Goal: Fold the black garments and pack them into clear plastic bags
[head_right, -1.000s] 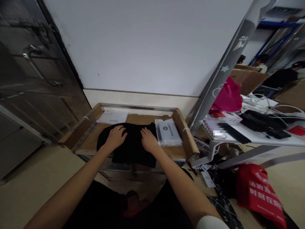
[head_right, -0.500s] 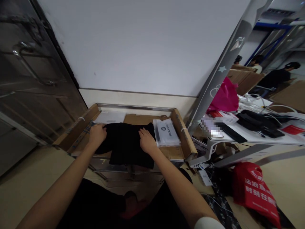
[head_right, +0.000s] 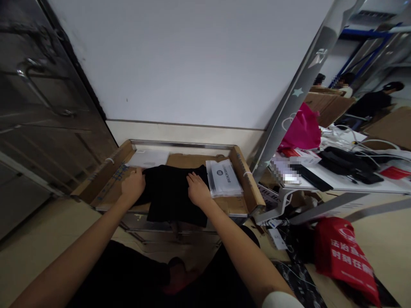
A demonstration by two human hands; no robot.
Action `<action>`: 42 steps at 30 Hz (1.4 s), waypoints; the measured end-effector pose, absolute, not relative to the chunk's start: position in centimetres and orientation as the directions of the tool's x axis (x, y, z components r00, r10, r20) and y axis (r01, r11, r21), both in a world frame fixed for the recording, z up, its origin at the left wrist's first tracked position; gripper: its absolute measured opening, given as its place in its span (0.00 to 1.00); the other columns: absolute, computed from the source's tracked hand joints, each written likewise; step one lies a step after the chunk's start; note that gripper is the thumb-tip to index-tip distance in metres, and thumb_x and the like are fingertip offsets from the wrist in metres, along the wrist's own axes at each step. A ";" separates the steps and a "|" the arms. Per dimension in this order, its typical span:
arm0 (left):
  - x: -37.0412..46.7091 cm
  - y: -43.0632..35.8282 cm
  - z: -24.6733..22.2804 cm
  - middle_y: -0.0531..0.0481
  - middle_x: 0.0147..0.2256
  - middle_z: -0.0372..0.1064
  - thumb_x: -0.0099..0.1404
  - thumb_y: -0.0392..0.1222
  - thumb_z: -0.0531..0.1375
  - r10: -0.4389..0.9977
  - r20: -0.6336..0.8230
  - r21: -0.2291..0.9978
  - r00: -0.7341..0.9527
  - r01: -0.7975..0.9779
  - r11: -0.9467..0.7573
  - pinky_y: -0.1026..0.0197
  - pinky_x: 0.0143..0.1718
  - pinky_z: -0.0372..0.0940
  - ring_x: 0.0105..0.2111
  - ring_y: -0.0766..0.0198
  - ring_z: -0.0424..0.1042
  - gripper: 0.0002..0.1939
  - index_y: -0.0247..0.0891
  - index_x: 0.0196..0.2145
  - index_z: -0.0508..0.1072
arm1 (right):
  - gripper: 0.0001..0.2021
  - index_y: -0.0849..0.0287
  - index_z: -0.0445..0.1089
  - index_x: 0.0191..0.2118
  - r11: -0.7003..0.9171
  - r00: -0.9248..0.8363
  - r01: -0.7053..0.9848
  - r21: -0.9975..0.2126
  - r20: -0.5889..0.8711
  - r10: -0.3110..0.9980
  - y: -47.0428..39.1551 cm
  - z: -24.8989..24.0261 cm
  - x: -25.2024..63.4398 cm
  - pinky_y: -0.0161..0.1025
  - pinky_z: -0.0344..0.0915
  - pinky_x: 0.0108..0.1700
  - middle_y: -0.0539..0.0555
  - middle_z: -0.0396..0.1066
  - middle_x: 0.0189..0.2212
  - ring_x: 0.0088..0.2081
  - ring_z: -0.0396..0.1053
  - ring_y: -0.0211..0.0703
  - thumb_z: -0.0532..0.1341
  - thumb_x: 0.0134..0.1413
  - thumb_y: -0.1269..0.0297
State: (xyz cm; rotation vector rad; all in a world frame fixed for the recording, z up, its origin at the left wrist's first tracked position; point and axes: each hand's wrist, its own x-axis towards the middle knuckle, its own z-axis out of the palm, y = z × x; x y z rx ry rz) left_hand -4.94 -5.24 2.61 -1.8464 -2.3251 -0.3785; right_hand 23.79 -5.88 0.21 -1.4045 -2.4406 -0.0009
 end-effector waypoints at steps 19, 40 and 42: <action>4.4 -5.0 0.6 0.41 0.55 0.69 0.70 0.38 0.54 0.840 0.394 0.191 0.374 0.860 -0.472 0.47 0.56 0.60 0.57 0.50 0.64 0.18 0.37 0.55 0.72 | 0.37 0.52 0.51 0.69 -0.030 0.234 -0.017 -0.999 -0.034 0.972 -13.3 1.8 29.7 0.35 0.67 0.17 0.45 0.70 0.25 0.17 0.68 0.39 0.60 0.56 0.55; 4.4 -4.8 0.5 0.42 0.54 0.70 0.69 0.37 0.54 0.844 0.391 0.193 0.367 0.864 -0.465 0.48 0.54 0.60 0.55 0.50 0.65 0.16 0.37 0.53 0.73 | 0.47 0.48 0.31 0.74 -0.250 0.235 -0.251 -0.935 -0.310 0.921 -12.9 4.5 31.2 0.34 0.73 0.20 0.56 0.80 0.31 0.29 0.81 0.51 0.61 0.58 0.72; 4.4 -4.8 0.6 0.42 0.53 0.70 0.69 0.37 0.55 0.847 0.390 0.203 0.362 0.863 -0.462 0.49 0.53 0.60 0.54 0.51 0.65 0.16 0.38 0.52 0.73 | 0.47 0.48 0.33 0.74 -0.252 0.235 -0.280 -0.926 -0.320 0.918 -12.7 4.7 30.9 0.35 0.74 0.21 0.54 0.78 0.30 0.29 0.81 0.51 0.61 0.57 0.73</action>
